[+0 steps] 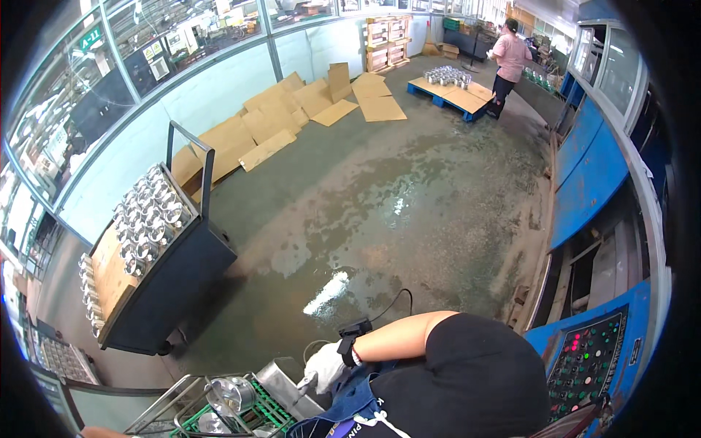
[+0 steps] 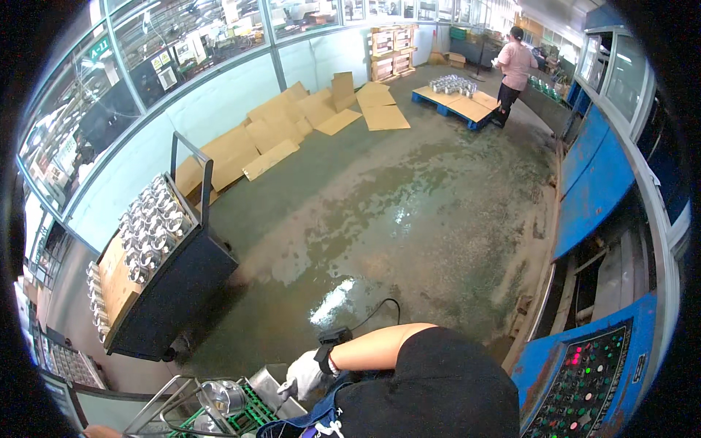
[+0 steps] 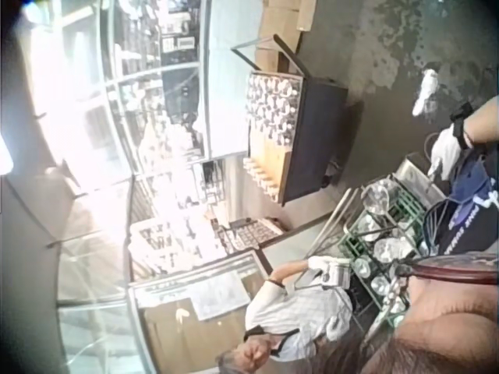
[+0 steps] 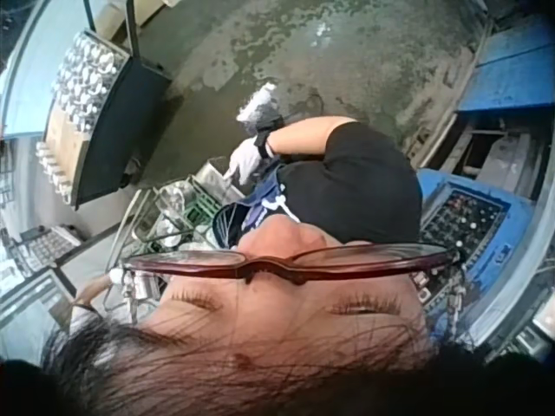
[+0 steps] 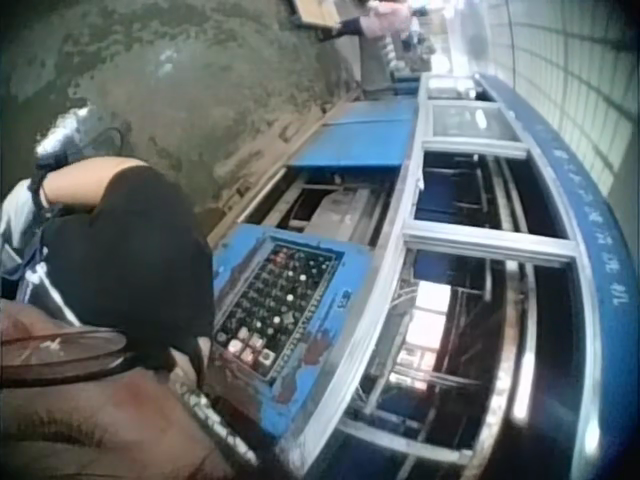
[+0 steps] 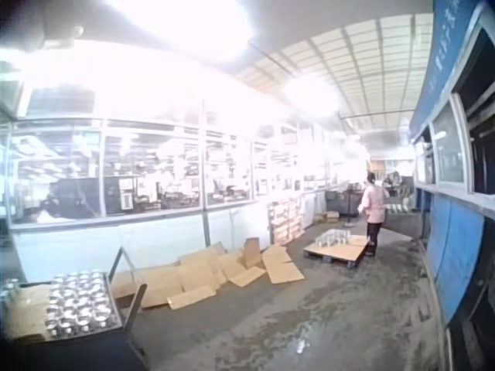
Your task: Operator loads metal engine pistons into a green washing rack, monitors the industrial cleaning machine, and затем unloads the cleaned pistons onto a table.
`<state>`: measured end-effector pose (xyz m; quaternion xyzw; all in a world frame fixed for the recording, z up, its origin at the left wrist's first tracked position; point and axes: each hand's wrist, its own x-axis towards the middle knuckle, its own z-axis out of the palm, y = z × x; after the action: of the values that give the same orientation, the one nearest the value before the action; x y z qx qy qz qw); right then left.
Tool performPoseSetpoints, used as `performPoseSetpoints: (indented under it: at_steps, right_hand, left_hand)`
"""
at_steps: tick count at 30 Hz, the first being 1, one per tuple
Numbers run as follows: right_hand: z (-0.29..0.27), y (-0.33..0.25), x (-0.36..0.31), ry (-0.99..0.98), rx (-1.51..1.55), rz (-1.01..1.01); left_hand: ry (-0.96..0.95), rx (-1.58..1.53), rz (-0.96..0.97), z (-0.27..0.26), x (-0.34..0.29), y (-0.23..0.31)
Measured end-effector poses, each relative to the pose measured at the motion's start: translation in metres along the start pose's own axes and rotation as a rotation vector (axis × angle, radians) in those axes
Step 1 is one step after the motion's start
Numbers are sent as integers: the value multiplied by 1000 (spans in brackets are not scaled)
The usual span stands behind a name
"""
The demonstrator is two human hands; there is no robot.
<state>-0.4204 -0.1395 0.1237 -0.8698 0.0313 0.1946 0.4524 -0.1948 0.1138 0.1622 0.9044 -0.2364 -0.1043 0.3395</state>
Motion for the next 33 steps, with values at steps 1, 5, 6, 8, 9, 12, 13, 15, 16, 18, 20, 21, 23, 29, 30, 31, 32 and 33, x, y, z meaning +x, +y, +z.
performPoseSetpoints:
  at_steps: [1, 5, 6, 8, 9, 12, 13, 15, 16, 18, 20, 21, 23, 29, 30, 31, 32, 33]
  right_hand:
    - [0, -1, 1, 3, -1, -4]
    - [-5, -12, -8, 22, 165, 35]
    - [-6, -16, -11, -22, 230, -26]
    - [11, -5, 1, -40, 117, -47]
    - [17, 1, 4, -22, 134, -64]
    - [15, 15, 19, -26, 58, 221]
    - [7, 7, 16, -31, 53, 210]
    - [-3, -16, -6, 28, 95, -37]
    - [4, -11, -4, 30, 139, -63]
    - [15, -4, 2, 69, 145, -43]
    - [19, 6, 10, 60, 229, 84]
    - [20, 13, 12, 62, 226, 85]
    - [7, 1, 2, -22, 19, 83]
    - [14, 2, 6, 33, 44, 130]
    - [15, 5, 8, 35, 58, 101]
    - [11, -5, 0, 17, 64, 66]
    - [4, -14, -11, -56, 175, -84]
    - [7, -13, -11, -42, 189, -145]
  left_hand:
    - [-3, 7, 3, -1, 0, -1]
    - [-7, 28, 8, -4, -5, -3]
    - [-7, 28, 8, -5, -5, -4]
    - [-8, 34, 10, -6, -8, -2]
    - [-14, 39, 9, -8, -10, -3]
    - [-19, 49, 5, -8, -14, -1]
    - [-9, 52, 0, -9, -15, -4]
    - [-11, 51, -3, -11, -17, -9]
    - [-11, 57, -3, -11, -18, -8]
    - [-8, 62, 0, -12, -19, -8]
    - [-12, 71, -4, -14, -22, -10]
    - [-12, 72, -2, -13, -21, -8]
    - [-18, 80, -9, -14, -21, -8]
    - [0, 98, -44, -15, -34, -10]
    - [5, 99, -57, -13, -39, -11]
    - [23, 94, -92, -13, -49, -14]
    - [38, 91, -137, -16, -59, -16]
    - [49, 86, -190, -15, -68, -11]
